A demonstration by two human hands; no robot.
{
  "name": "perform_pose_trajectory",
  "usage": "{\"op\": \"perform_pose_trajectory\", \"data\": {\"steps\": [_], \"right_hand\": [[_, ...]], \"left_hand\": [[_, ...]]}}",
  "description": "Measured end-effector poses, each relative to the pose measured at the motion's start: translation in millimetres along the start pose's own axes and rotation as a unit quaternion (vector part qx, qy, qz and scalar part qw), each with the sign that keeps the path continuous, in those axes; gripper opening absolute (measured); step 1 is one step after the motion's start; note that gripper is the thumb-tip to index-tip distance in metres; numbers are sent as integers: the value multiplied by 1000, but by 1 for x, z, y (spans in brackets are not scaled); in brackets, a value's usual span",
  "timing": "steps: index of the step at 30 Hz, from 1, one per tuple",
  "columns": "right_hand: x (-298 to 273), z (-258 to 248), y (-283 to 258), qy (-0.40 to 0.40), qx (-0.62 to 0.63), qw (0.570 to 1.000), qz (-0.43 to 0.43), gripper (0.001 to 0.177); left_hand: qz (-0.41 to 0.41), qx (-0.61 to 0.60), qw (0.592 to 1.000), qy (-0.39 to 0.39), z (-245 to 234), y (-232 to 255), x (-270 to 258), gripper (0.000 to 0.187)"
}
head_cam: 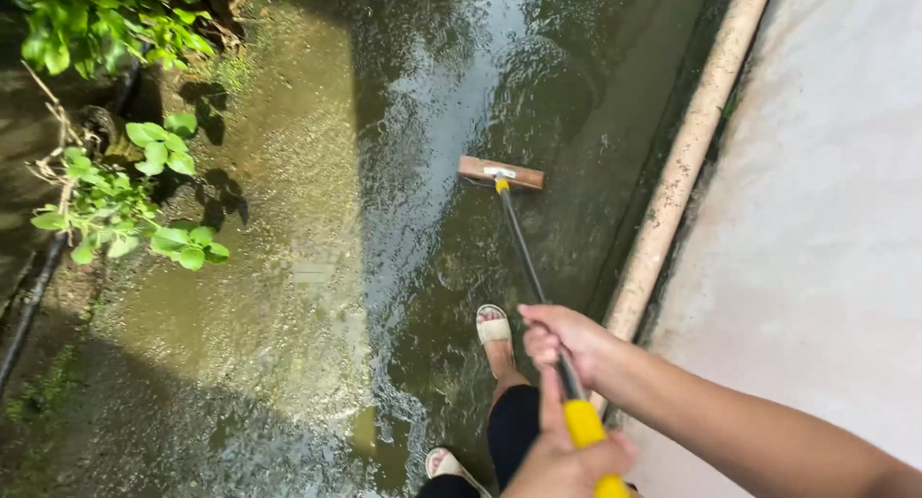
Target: Scrubbing a concrete floor in an outdoor alleyway using a long-handled brush.
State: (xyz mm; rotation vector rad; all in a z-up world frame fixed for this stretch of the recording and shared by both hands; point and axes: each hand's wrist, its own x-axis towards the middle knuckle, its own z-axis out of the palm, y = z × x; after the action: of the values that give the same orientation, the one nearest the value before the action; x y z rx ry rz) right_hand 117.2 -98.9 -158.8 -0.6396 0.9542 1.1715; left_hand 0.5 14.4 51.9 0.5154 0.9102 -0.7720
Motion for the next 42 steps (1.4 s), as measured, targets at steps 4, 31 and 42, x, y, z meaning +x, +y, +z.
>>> {"op": "perform_pose_trajectory", "data": {"steps": [4,31,42], "right_hand": [[90,-6,0,14,-1,1000,-28,29],[72,20,143,34,-197,976,-80,48],[85,28,242,144,-103,982,-72,18]], "left_hand": [[-3,-38,998,47,-25,22,6,112],[97,-71,993,-17,-171,-83,0,100],[-8,-26,999,47,-203,-111,-107,96]]}}
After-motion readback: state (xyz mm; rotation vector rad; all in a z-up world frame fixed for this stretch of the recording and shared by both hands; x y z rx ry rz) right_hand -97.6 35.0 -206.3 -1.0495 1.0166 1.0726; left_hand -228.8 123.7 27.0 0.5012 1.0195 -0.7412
